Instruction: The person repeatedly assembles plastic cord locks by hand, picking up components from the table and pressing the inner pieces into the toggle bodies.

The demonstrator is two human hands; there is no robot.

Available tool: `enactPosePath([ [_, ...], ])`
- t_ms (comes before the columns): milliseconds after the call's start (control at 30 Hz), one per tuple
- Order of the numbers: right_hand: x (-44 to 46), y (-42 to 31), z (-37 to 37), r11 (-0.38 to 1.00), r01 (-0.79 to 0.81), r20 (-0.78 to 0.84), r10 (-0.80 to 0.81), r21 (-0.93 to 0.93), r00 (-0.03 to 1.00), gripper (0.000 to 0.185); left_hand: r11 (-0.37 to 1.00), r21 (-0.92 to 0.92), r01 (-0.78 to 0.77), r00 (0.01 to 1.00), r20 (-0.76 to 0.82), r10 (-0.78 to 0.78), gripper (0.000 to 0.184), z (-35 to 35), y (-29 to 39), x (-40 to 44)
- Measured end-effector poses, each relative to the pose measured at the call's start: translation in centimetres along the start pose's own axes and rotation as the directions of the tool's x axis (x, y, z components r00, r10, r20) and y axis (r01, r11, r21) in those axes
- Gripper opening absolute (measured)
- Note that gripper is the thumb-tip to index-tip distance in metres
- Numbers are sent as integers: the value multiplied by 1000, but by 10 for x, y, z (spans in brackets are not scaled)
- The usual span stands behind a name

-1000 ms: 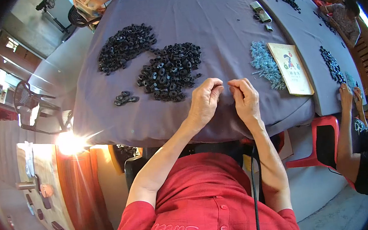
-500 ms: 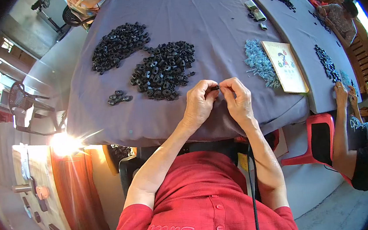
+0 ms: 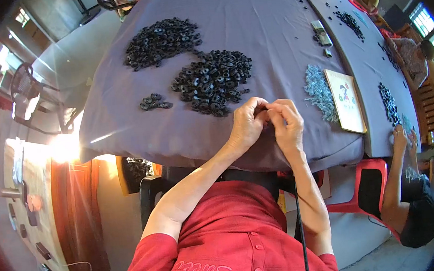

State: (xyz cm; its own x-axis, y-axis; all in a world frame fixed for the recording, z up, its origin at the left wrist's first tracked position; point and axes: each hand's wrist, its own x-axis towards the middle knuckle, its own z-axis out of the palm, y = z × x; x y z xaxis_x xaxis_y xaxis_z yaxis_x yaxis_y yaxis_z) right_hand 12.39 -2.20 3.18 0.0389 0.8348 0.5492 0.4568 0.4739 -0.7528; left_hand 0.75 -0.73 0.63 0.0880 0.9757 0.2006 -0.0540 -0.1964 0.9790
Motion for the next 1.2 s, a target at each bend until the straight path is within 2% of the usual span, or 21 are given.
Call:
enactPosePath([
  [67, 9, 4, 1, 951, -267, 22, 267, 157, 963, 9, 999, -20, 30, 999, 14, -29, 13, -3, 2, -2],
  [100, 15, 10, 1, 943, -288, 41, 286, 167, 957, 11, 999, -30, 20, 1000, 10, -20, 13, -2, 2, -4],
  [233, 52, 35, 9, 998, -51, 263, 57, -30, 963, 12, 999, -23, -25, 999, -31, 24, 11, -4, 7, -9],
  [333, 66, 33, 21, 995, 30, 401, 9, -91, 916, 13, 997, -46, -68, 995, -70, 65, 10, -8, 8, -12],
  [367, 67, 34, 26, 997, 54, 430, -22, -62, 903, 15, 995, -64, -77, 994, -81, 72, 10, -8, 9, -15],
  [467, 67, 49, 40, 931, 310, 460, -194, -191, 867, 15, 994, -82, -73, 995, -74, 67, 11, -8, 6, -19],
  [533, 65, 44, 39, 930, 284, 505, -134, -233, 852, 15, 997, -71, -33, 998, -57, 29, 11, -10, 6, -20],
  [633, 63, 45, 37, 916, 308, 532, -133, -255, 836, 17, 983, -178, 36, 998, -42, -44, 11, -10, 8, -19],
  [733, 60, 45, 31, 910, 243, 523, -35, -334, 851, 18, 973, -224, 60, 998, 1, -61, 12, -10, 9, -19],
  [833, 49, 42, 15, 959, 38, 408, 84, -282, 909, 17, 969, -214, 121, 993, 35, -116, 12, -11, 10, -16],
  [933, 31, 37, 1, 959, -281, 179, 281, -24, 943, 17, 959, -222, 179, 984, 43, -174, 14, -10, 18, -8],
  [967, 24, 45, -3, 945, -316, 129, 304, 87, 944, 16, 945, -269, 187, 982, 59, -178, 16, -7, 17, -4],
  [1067, 8, 39, -21, 854, -454, 145, 431, 254, 891, 13, 910, -341, 235, 970, 144, -196, 18, 3, 11, 12],
  [1100, 3, 38, -22, 815, -453, 91, 453, 362, 887, 9, 919, -312, 242, 965, 176, -194, 20, 6, 10, 14],
  [1200, -3, 36, -25, 713, -448, 63, 497, 538, 866, 9, 926, -283, 249, 959, 206, -195, 20, 13, -1, 14],
])
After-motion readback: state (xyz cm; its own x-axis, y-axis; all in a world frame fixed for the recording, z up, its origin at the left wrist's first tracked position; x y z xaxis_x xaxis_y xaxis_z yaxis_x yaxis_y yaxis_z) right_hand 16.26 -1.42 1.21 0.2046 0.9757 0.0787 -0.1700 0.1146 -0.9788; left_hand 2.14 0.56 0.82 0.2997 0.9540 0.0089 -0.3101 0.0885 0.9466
